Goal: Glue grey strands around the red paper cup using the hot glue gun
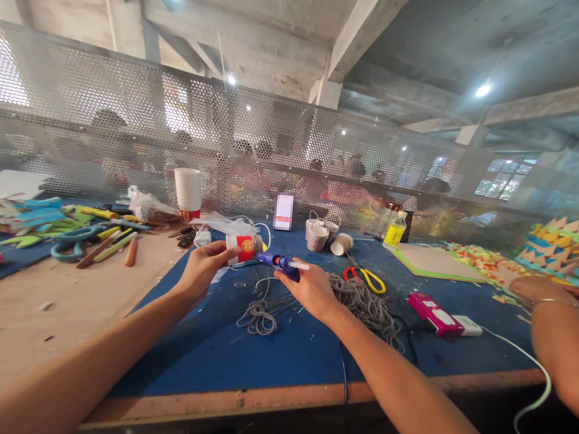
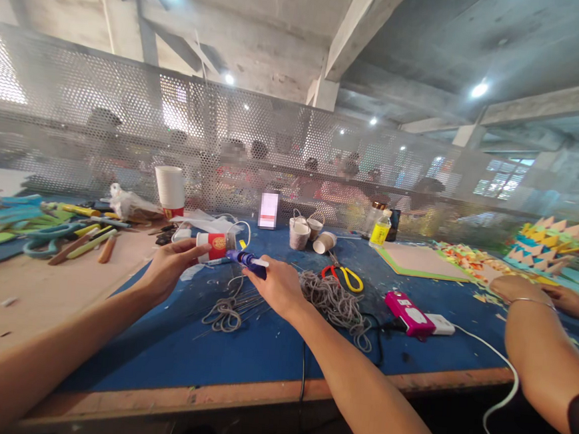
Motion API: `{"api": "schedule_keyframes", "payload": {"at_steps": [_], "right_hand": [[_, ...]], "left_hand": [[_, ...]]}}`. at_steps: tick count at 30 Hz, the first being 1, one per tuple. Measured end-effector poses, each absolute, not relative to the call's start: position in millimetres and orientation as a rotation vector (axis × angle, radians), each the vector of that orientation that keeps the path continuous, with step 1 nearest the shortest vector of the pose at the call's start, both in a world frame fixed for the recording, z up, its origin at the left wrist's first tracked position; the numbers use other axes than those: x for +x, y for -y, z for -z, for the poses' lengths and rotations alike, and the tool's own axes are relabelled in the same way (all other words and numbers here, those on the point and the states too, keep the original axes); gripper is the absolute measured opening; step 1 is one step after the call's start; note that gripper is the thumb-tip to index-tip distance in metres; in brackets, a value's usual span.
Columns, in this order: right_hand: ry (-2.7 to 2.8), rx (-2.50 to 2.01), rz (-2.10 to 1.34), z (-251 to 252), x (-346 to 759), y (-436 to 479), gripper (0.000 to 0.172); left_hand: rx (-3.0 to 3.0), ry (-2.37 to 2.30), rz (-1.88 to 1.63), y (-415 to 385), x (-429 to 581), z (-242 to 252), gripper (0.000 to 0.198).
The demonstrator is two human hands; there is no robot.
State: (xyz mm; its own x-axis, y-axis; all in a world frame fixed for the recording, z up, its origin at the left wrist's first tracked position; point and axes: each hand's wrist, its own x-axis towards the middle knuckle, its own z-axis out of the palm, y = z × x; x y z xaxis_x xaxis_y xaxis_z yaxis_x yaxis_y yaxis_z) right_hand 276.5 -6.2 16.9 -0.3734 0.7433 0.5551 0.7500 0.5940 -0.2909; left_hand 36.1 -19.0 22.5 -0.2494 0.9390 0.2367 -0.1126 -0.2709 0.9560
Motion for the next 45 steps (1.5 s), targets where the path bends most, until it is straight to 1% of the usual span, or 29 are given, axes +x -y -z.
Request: {"api": "schedule_keyframes", "payload": {"at_steps": [6,19,24,30,37,41,45], "right_hand": [[2.169,-1.165,0.032,-16.4,277.4,5.8,0.037],[2.158,-1.165,0.010,-18.0,276.5,8.0,0.034],[2.108,-1.070,-0.092,-15.2,276.2,4.6,0.034],[1.903,-1.022,-0.266,-18.2,278.8,-0.5,0.035],[1.785,-1.332,-0.177,-17.1,290.8,-19.1,0.039],[1.845,-1.403,-0.142,-4.6,294.9,-34.4,0.041],[1.960,-1.525,-0.036,6.1,293.9,-39.8,0.041]], "left_hand": [[1.175,-1.102,-1.635,17.6,35.1,-20.5,0.033],[1.121,-1.091,-1.609,15.7,34.2,-19.4,0.037],[1.141,-1.073,-1.596,14.9,32.6,-17.1,0.032],[1.088,-1.042,-1.536,18.0,34.2,-19.3,0.032],[1.055,-1.002,-1.509,15.4,33.7,-19.0,0.030],[1.055,-0.947,-1.480,15.1,33.3,-17.0,0.027],[1.024,-0.907,-1.430,15.5,34.6,-16.0,0.025]]}}
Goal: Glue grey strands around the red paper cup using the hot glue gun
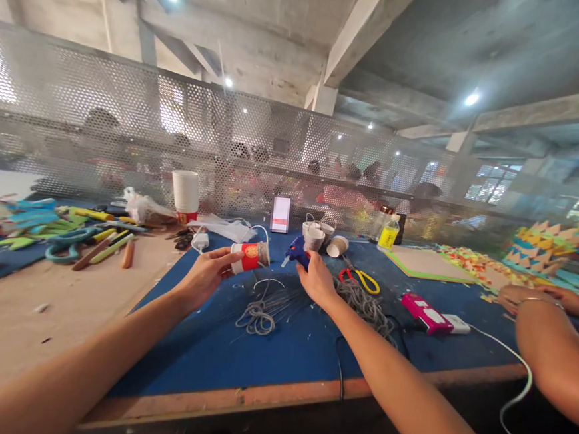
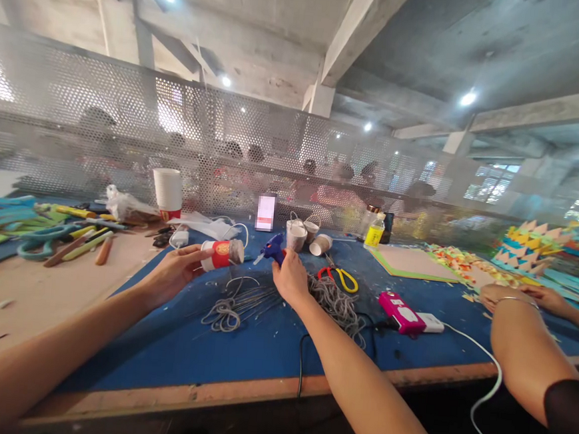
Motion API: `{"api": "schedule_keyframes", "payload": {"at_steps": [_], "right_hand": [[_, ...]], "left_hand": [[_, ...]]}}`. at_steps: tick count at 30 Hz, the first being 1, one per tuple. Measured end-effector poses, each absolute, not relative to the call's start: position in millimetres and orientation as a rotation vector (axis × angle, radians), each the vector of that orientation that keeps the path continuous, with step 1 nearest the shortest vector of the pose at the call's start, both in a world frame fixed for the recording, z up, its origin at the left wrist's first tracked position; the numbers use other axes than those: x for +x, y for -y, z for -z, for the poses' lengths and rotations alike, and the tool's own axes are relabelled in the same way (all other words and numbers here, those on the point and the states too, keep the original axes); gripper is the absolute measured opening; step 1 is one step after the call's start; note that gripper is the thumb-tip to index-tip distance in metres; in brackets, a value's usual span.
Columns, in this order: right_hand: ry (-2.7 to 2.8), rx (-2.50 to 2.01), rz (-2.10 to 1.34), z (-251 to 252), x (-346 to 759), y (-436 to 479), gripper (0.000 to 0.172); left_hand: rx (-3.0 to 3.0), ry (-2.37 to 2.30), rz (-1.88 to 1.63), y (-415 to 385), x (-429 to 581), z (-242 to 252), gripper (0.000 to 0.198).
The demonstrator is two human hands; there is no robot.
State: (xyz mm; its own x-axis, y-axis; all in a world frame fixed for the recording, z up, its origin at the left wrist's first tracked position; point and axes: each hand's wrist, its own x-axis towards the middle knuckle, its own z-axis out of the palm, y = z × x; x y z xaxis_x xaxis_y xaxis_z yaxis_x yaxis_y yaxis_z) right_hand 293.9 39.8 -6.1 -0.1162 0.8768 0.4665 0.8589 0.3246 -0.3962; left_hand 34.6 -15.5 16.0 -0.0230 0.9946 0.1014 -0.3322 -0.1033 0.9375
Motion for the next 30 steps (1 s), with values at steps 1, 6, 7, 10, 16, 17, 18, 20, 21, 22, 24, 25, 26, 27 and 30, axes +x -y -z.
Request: {"api": "schedule_keyframes", "payload": {"at_steps": [1,6,7,10,16,17,18,20,21,22,24,25,26,27,30], "right_hand": [[1.985,-1.567,-0.005,8.1,292.9,-39.9,0.041],[2.060,-1.715,0.109,16.2,286.2,-39.9,0.042],[2.074,-1.726,0.117,17.3,285.3,-39.9,0.042],[2.120,-1.724,0.149,18.0,284.8,-38.7,0.040],[2.065,-1.396,0.151,3.8,283.3,-28.6,0.022],[2.058,-1.290,0.045,0.4,281.4,-26.3,0.019],[2.048,-1.188,-0.106,-2.7,279.1,-23.8,0.018],[1.983,-1.032,-0.506,-7.9,273.8,-18.2,0.014],[1.941,-0.980,-0.702,-10.0,271.4,-15.1,0.013],[1.899,-0.940,-0.876,-12.0,269.4,-11.8,0.013],[1.824,-0.858,-1.198,-15.5,267.2,-5.1,0.017],[1.796,-0.803,-1.335,-17.1,266.9,-1.8,0.018],[1.780,-0.748,-1.451,-18.6,267.1,1.2,0.020],[1.775,-0.704,-1.528,-20.0,267.5,3.7,0.023],[1.792,-0.634,-1.605,-22.4,269.2,7.7,0.034]], "left_hand": [[1.028,-0.893,-1.414,15.7,35.1,-15.9,0.024],[1.067,-0.856,-1.347,16.4,37.0,-14.4,0.026],[1.074,-0.848,-1.339,16.4,37.1,-13.8,0.026],[1.092,-0.826,-1.337,16.2,37.2,-13.1,0.027],[1.070,-0.818,-1.402,16.7,39.0,-15.8,0.026],[1.063,-0.820,-1.411,16.8,39.2,-15.9,0.027],[1.060,-0.820,-1.415,16.7,39.4,-15.9,0.027],[1.066,-0.819,-1.430,16.0,39.4,-15.1,0.028],[1.076,-0.822,-1.440,15.5,39.3,-14.6,0.028],[1.085,-0.824,-1.452,14.9,39.2,-14.0,0.028],[1.097,-0.831,-1.474,13.8,39.1,-13.1,0.029],[1.098,-0.834,-1.482,13.4,39.2,-12.8,0.030],[1.099,-0.835,-1.486,13.1,39.4,-12.6,0.031],[1.100,-0.837,-1.492,13.0,39.7,-12.5,0.032],[1.116,-0.851,-1.486,13.7,40.7,-12.6,0.032]]}}
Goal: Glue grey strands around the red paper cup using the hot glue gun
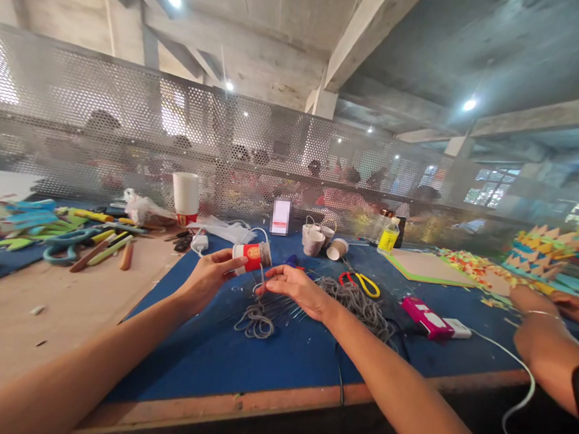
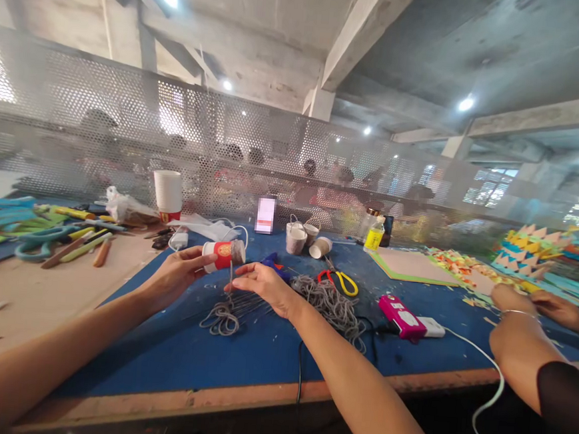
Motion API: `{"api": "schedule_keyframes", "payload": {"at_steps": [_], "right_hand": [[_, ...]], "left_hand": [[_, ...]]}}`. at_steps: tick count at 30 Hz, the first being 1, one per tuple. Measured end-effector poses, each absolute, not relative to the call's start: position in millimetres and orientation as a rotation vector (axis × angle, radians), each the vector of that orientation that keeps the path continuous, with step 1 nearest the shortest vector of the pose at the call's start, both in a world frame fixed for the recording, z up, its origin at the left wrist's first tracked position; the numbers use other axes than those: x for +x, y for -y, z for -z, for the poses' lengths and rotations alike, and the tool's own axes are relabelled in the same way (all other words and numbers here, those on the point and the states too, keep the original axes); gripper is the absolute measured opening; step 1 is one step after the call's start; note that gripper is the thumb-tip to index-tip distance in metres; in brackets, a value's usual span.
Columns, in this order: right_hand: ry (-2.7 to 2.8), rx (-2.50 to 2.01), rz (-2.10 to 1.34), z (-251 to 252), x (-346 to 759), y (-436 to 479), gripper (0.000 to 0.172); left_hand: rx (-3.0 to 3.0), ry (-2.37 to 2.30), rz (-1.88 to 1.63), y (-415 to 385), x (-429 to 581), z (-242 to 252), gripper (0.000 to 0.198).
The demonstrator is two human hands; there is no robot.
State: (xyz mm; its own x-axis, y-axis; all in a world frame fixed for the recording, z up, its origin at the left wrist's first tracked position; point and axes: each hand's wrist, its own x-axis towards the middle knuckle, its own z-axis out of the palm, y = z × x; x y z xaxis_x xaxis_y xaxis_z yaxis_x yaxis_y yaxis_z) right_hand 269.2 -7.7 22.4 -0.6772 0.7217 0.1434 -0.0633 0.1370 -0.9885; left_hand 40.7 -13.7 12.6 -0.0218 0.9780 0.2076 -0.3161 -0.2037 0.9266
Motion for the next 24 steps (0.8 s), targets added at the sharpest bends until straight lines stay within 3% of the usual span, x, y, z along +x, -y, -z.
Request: {"api": "schedule_keyframes", "payload": {"at_steps": [16,24], "right_hand": [[1.927,-0.823,-0.903,-21.9,276.2,-3.7,0.020],[2.028,-0.806,-0.405,-23.9,276.9,0.2,0.003]], "left_hand": [[1.278,-1.000,-1.392,27.3,48.1,-20.3,0.026],[1.298,-1.014,-1.347,30.6,51.2,-22.5,0.028]]}}
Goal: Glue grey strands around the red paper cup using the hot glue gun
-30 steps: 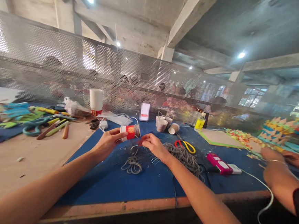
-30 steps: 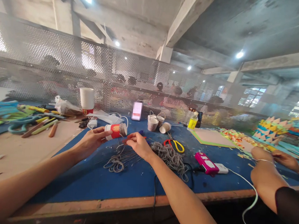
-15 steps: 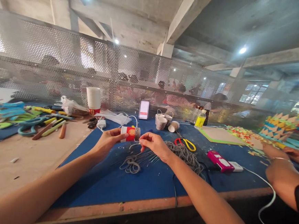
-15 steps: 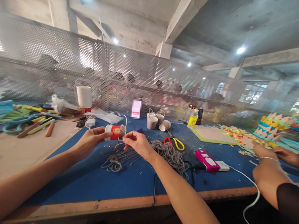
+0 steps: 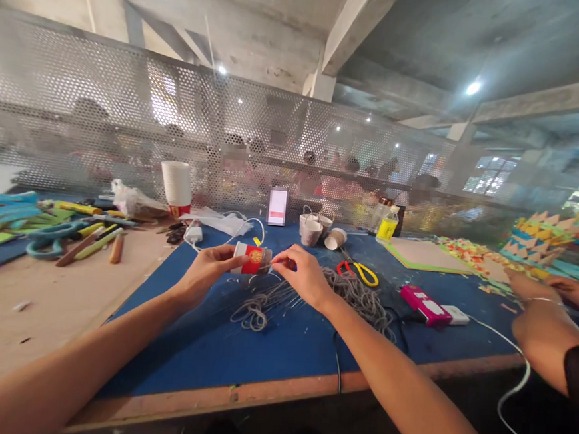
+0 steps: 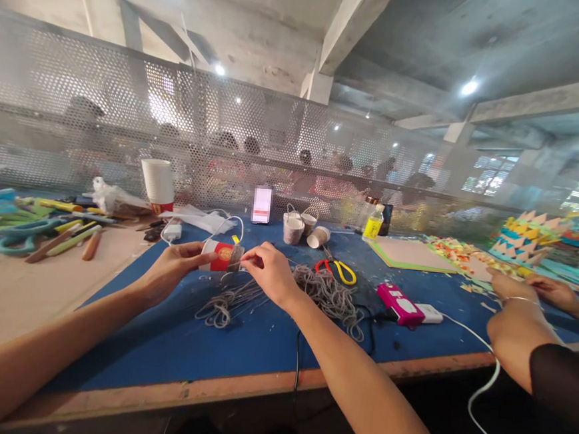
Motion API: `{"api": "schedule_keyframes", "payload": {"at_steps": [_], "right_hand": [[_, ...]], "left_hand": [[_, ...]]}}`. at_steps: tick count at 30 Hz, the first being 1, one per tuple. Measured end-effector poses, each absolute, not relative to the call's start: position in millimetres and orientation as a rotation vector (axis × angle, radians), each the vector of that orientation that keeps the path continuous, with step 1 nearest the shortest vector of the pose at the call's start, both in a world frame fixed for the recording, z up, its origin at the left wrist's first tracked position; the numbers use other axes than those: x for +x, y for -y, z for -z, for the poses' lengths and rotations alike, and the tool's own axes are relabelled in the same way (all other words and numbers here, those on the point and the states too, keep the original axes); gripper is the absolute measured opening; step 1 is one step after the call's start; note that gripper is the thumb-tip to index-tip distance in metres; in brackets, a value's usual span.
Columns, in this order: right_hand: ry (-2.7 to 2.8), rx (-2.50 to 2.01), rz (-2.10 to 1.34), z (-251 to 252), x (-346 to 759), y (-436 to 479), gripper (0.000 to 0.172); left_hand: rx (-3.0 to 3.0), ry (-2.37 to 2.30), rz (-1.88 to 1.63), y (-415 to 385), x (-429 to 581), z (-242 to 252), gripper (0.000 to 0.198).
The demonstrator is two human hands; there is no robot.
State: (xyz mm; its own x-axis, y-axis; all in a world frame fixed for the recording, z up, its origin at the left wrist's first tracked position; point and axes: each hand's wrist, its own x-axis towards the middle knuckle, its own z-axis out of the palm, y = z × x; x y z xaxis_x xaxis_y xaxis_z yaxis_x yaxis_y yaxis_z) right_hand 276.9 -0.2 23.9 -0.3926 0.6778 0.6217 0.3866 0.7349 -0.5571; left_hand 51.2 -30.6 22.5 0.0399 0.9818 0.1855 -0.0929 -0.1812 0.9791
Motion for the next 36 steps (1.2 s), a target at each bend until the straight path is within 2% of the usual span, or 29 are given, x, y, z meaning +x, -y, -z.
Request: {"api": "schedule_keyframes", "payload": {"at_steps": [20,36], "right_hand": [[2.047,-0.774,-0.276,-21.0,274.3,0.7,0.013],[2.015,-0.803,-0.266,-18.6,274.3,-2.4,0.012]], "left_hand": [[1.403,-0.997,-1.193,31.8,54.4,-21.2,0.023],[1.438,-0.940,-1.152,32.3,55.0,-20.6,0.021]]}}
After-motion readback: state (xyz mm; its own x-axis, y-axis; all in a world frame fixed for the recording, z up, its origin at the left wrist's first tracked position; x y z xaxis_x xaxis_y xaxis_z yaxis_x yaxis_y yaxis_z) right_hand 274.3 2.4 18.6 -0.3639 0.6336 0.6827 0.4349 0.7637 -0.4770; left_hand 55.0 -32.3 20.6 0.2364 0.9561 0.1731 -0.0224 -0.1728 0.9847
